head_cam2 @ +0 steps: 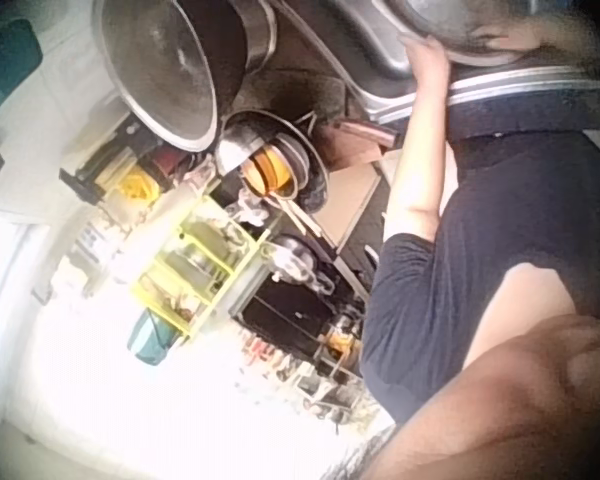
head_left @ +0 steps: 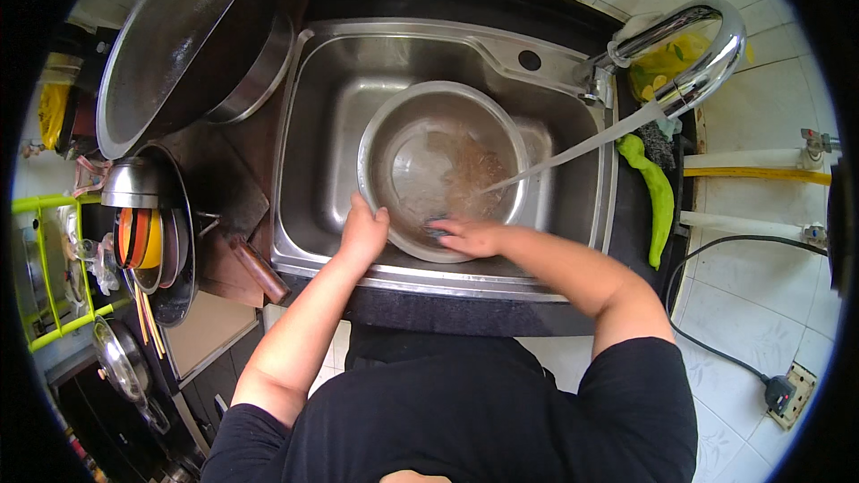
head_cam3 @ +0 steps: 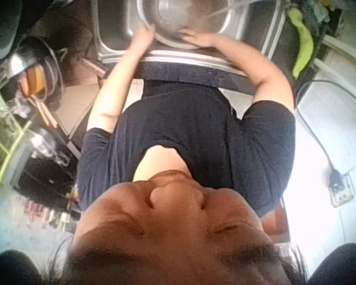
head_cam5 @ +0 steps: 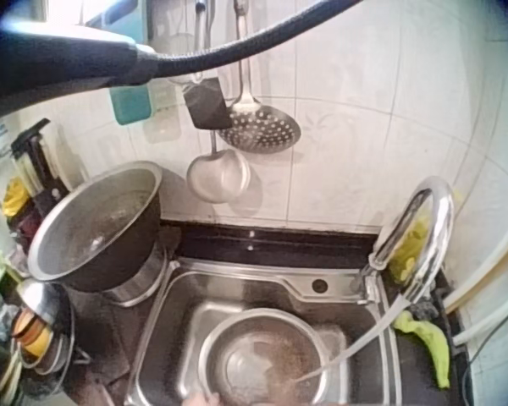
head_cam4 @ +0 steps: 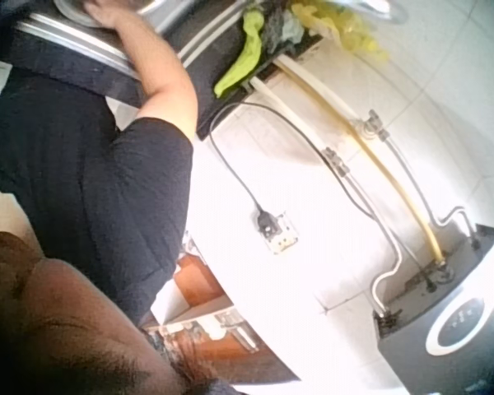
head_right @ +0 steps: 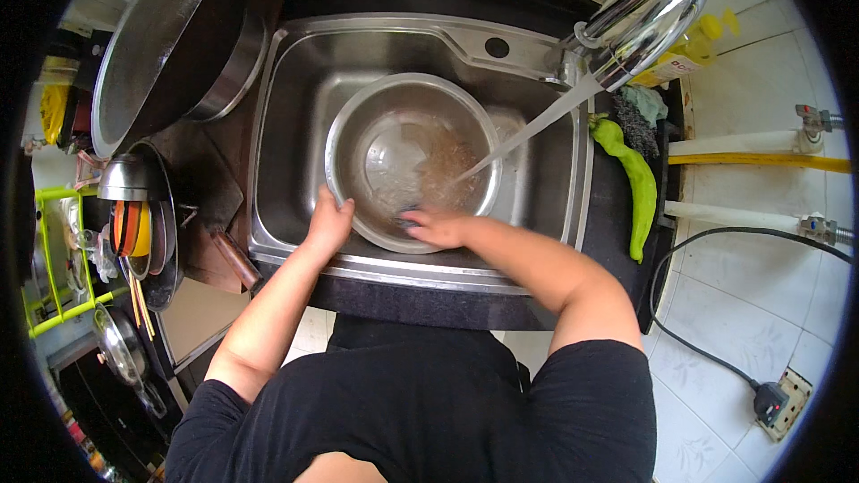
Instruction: The person washes a stack of dishes in a kitchen sink. They rinse and scrub a metal bowl, a small bowl, a plate, and chopsticks using a sponge and dish soap, then place the cleaned items on the counter.
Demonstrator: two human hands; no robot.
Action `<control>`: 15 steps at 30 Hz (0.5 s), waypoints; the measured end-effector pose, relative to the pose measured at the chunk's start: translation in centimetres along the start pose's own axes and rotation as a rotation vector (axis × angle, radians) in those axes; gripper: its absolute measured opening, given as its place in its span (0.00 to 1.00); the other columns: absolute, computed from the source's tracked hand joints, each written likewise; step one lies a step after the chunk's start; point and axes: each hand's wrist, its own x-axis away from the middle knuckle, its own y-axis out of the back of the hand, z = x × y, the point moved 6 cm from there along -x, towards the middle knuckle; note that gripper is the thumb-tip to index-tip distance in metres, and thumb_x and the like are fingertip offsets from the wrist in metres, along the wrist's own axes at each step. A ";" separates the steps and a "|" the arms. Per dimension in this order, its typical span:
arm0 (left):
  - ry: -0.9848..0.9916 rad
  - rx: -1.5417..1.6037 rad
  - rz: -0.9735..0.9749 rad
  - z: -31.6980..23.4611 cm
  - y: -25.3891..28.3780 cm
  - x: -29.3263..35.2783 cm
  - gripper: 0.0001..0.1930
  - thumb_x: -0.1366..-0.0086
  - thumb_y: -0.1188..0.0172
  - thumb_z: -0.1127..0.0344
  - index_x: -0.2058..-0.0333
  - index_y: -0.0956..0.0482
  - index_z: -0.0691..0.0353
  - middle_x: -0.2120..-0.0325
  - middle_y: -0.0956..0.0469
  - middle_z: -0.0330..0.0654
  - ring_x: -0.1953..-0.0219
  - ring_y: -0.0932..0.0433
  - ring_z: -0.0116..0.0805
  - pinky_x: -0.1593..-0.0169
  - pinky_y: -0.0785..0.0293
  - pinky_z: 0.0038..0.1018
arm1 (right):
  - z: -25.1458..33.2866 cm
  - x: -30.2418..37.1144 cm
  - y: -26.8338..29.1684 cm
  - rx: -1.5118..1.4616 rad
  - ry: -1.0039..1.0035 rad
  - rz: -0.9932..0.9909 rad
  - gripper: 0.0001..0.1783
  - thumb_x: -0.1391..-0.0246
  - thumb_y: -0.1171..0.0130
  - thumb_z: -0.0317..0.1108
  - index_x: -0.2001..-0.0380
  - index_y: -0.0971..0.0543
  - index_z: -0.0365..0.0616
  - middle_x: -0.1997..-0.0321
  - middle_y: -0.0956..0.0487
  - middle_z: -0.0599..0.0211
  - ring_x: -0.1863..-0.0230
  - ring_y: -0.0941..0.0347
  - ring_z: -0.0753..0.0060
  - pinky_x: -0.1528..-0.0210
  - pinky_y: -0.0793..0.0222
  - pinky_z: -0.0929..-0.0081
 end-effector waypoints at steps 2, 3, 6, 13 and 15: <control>0.050 0.027 0.001 -1.3 0.9 0.0 0.26 0.43 0.49 0.67 0.51 0.46 0.75 0.64 0.27 0.64 0.60 0.26 0.55 0.55 0.31 0.38 | -2.3 1.8 4.3 0.466 -0.312 0.090 0.32 0.45 0.60 0.51 0.38 0.47 0.54 0.34 0.54 0.48 0.33 0.59 0.51 0.34 0.63 0.60; 0.060 0.043 0.015 -2.4 0.9 0.0 0.26 0.43 0.49 0.67 0.49 0.47 0.74 0.63 0.28 0.64 0.58 0.27 0.56 0.53 0.32 0.38 | -7.9 0.6 5.7 0.659 -0.346 -0.288 0.32 0.45 0.60 0.49 0.38 0.47 0.53 0.34 0.56 0.48 0.33 0.61 0.50 0.34 0.64 0.60; 0.150 0.264 0.118 0.3 -1.9 -0.1 0.27 0.43 0.48 0.67 0.48 0.48 0.70 0.61 0.28 0.63 0.55 0.28 0.55 0.52 0.32 0.37 | -6.9 -0.6 9.2 0.873 -0.462 -0.519 0.30 0.44 0.64 0.42 0.37 0.50 0.53 0.33 0.64 0.48 0.32 0.68 0.49 0.33 0.71 0.62; 0.201 0.491 0.225 0.1 -3.5 -0.1 0.27 0.44 0.45 0.68 0.48 0.48 0.59 0.74 0.27 0.43 0.85 0.31 0.27 0.88 0.39 0.22 | 1.6 -7.7 5.1 -0.150 -0.056 -0.575 0.37 0.48 0.51 0.36 0.37 0.53 0.51 0.35 0.66 0.37 0.34 0.65 0.38 0.35 0.61 0.58; 0.149 0.502 0.219 -0.3 -3.2 -0.3 0.29 0.46 0.44 0.70 0.48 0.48 0.60 0.70 0.27 0.44 0.82 0.28 0.28 0.86 0.36 0.22 | 4.2 -8.4 5.2 -0.376 0.261 -0.870 0.36 0.48 0.52 0.34 0.37 0.53 0.54 0.34 0.66 0.39 0.35 0.61 0.37 0.36 0.56 0.59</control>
